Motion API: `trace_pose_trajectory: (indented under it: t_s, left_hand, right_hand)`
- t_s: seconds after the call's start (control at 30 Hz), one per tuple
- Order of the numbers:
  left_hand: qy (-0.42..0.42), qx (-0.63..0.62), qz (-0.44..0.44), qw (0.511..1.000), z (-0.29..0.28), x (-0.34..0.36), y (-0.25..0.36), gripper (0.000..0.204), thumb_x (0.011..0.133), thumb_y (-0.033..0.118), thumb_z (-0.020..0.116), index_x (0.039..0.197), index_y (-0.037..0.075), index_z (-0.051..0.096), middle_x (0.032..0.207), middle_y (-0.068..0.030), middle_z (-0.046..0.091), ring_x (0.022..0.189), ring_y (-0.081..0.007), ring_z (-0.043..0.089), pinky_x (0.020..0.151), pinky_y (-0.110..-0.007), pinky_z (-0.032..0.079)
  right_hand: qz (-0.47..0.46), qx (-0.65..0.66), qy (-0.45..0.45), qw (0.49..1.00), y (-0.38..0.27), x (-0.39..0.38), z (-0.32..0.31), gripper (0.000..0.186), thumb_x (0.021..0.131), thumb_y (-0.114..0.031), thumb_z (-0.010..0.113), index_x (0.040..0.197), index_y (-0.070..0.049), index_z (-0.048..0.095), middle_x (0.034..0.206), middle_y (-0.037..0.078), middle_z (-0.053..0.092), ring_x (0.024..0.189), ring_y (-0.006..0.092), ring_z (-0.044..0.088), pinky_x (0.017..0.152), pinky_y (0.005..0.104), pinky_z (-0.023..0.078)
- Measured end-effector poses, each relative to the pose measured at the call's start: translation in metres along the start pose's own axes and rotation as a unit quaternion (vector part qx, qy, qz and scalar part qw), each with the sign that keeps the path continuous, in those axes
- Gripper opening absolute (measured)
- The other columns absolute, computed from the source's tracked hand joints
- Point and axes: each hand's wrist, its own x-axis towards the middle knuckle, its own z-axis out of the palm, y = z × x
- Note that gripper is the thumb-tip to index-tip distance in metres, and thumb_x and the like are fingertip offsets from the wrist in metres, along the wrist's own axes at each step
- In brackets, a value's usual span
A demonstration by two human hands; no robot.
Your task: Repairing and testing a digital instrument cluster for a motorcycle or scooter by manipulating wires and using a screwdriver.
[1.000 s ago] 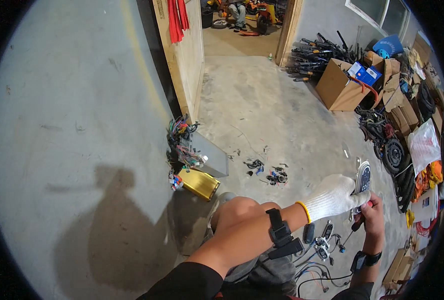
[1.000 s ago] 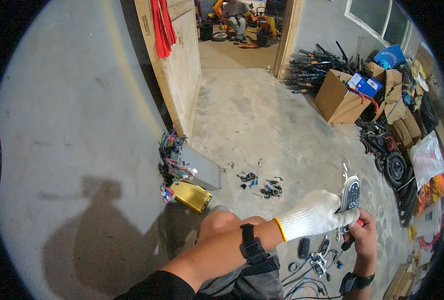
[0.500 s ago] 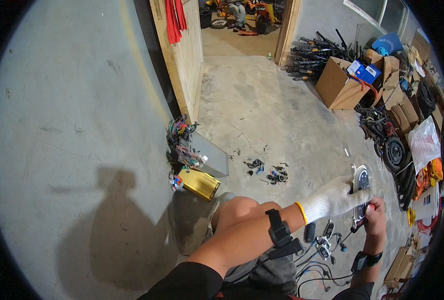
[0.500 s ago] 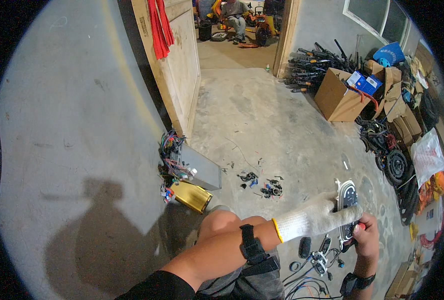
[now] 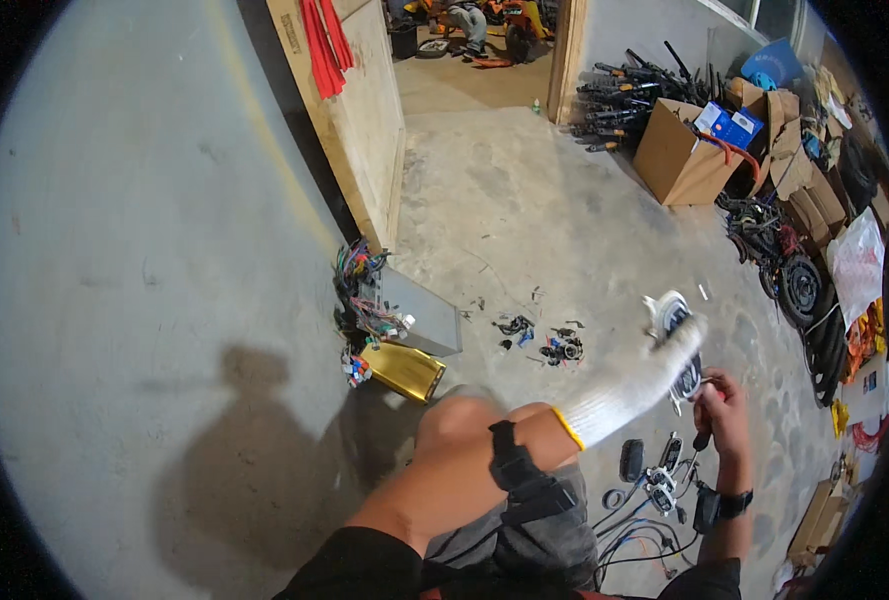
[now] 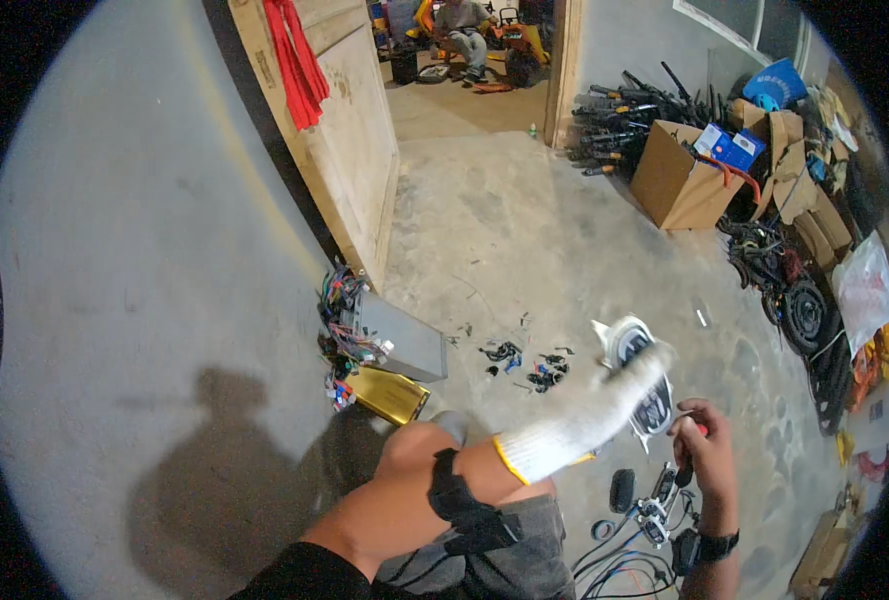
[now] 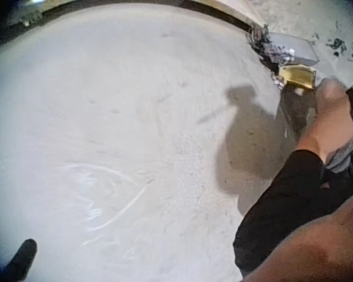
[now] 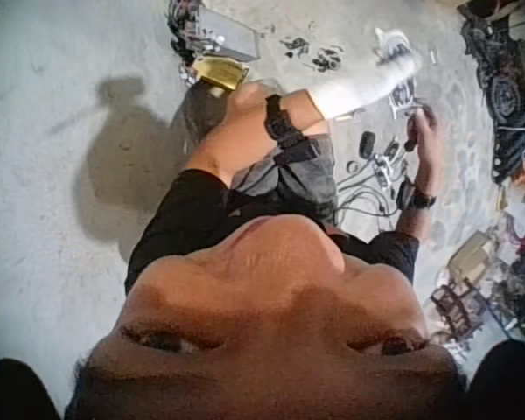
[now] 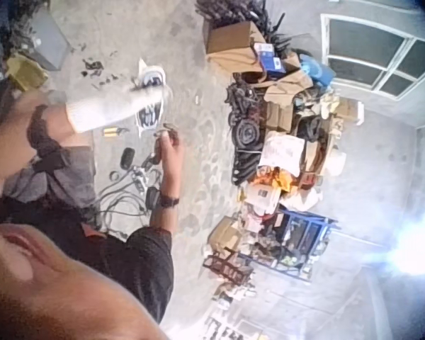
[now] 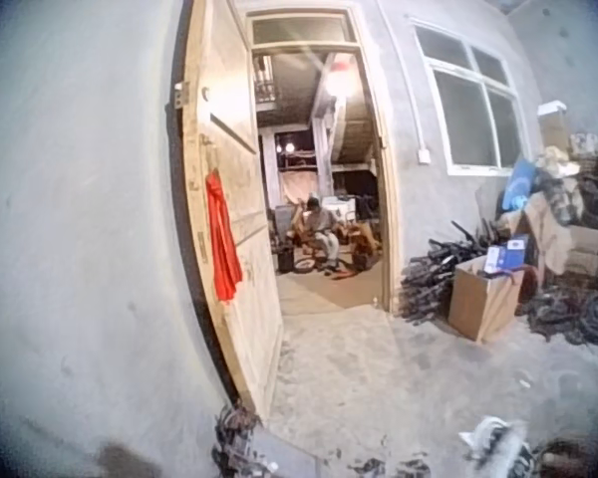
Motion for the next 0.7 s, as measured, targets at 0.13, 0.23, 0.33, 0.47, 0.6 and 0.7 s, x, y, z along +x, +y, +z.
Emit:
trace_pose_trajectory:
  t_s: [0.13,0.23,0.33,0.47,0.6,0.7]
  left_hand:
    - [0.076,-0.045,-0.031,0.996,-0.017,-0.011,0.042,0.04,0.099,0.046,0.059,0.106,0.008,0.066,0.09,-0.0011,0.068,0.08,-0.0084,0.062,0.073,-0.026,0.05]
    - [0.153,-0.11,-0.055,0.981,-0.017,-0.012,0.046,0.043,0.099,0.046,0.059,0.111,0.005,0.067,0.096,-0.0035,0.07,0.087,-0.0103,0.064,0.077,-0.026,0.051]
    - [0.188,-0.049,-0.093,0.976,-0.022,-0.019,0.043,0.045,0.098,0.045,0.06,0.114,0.003,0.067,0.099,-0.0065,0.071,0.089,-0.0126,0.066,0.081,-0.027,0.051]
    - [0.147,-0.14,-0.071,0.977,-0.015,-0.019,0.039,0.041,0.1,0.039,0.058,0.115,0.001,0.066,0.1,-0.0092,0.072,0.09,-0.0174,0.069,0.084,-0.03,0.054]
    - [0.14,-0.132,-0.014,0.981,-0.02,-0.027,0.049,0.035,0.102,0.03,0.054,0.113,-0.002,0.064,0.1,-0.0124,0.071,0.09,-0.0217,0.07,0.083,-0.036,0.058]
    - [0.178,-0.143,-0.029,0.973,-0.025,-0.025,0.058,0.034,0.102,0.029,0.053,0.113,-0.002,0.062,0.099,-0.0164,0.069,0.09,-0.0253,0.07,0.083,-0.04,0.059]
  right_hand:
    - [0.163,-0.269,0.062,0.947,0.13,0.019,-0.053,0.045,0.09,-0.033,0.071,0.113,0.004,0.061,0.085,0.013,0.069,0.057,0.015,0.062,0.049,0.0292,0.049]
    - [0.188,-0.467,0.083,0.86,0.241,-0.012,-0.091,0.063,0.082,-0.039,0.078,0.12,0.008,0.057,0.097,0.025,0.069,0.084,0.0341,0.069,0.074,0.0421,0.055]
    - [0.222,-0.491,0.114,0.835,0.311,-0.051,-0.076,0.081,0.076,-0.04,0.084,0.13,0.01,0.048,0.114,0.03,0.065,0.114,0.0431,0.062,0.094,0.0458,0.051]
    - [0.38,-0.472,0.143,0.782,0.375,-0.074,-0.095,0.089,0.075,-0.031,0.084,0.14,0.007,0.038,0.141,0.03,0.047,0.122,0.0443,0.055,0.098,0.0482,0.05]
    - [0.321,-0.544,0.111,0.767,0.409,-0.079,-0.093,0.102,0.072,-0.031,0.085,0.146,0.009,0.027,0.138,0.029,0.045,0.118,0.042,0.058,0.096,0.0449,0.053]
    - [0.359,-0.491,0.15,0.78,0.408,-0.074,-0.093,0.107,0.068,-0.027,0.088,0.144,0.012,0.024,0.138,0.029,0.044,0.118,0.0408,0.058,0.093,0.043,0.055]
